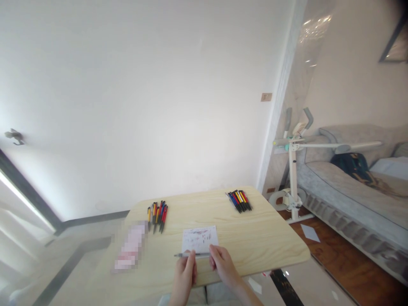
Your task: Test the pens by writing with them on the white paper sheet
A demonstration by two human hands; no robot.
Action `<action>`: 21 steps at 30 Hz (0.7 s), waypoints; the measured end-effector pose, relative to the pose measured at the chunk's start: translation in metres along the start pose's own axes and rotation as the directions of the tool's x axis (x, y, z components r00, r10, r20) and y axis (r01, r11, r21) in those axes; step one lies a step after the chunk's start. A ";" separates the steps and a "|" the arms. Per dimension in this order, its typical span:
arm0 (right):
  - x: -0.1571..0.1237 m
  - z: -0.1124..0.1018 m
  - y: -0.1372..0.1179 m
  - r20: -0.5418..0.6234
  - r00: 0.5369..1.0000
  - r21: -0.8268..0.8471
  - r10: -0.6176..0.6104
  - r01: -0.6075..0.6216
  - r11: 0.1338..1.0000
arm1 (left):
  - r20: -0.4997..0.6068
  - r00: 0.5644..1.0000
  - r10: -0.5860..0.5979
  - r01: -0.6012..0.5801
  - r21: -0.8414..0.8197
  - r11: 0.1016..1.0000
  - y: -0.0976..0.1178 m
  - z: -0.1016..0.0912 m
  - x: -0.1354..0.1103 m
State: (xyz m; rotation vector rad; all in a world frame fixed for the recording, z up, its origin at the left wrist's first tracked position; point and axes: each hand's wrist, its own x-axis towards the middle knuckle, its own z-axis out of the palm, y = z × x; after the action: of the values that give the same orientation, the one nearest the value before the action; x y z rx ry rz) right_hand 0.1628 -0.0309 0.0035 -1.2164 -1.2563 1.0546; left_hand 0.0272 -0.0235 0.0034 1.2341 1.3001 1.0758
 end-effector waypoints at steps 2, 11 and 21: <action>0.000 0.000 0.001 -0.002 1.000 -0.003 -0.003 0.003 1.000 | 0.007 1.000 0.010 -0.010 0.004 1.000 -0.001 0.000 0.000; 0.000 0.003 0.006 -0.028 1.000 -0.005 -0.004 0.004 1.000 | 0.013 1.000 -0.011 0.011 -0.010 1.000 -0.008 -0.002 0.003; -0.001 0.002 0.007 -0.015 1.000 -0.024 -0.019 0.019 1.000 | 0.014 0.999 0.035 -0.035 -0.002 0.999 -0.007 -0.002 0.003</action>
State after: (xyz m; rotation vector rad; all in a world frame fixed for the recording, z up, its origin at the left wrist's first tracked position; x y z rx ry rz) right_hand 0.1615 -0.0315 -0.0032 -1.2261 -1.2702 1.0172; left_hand 0.0243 -0.0212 -0.0035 1.2650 1.2709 1.0911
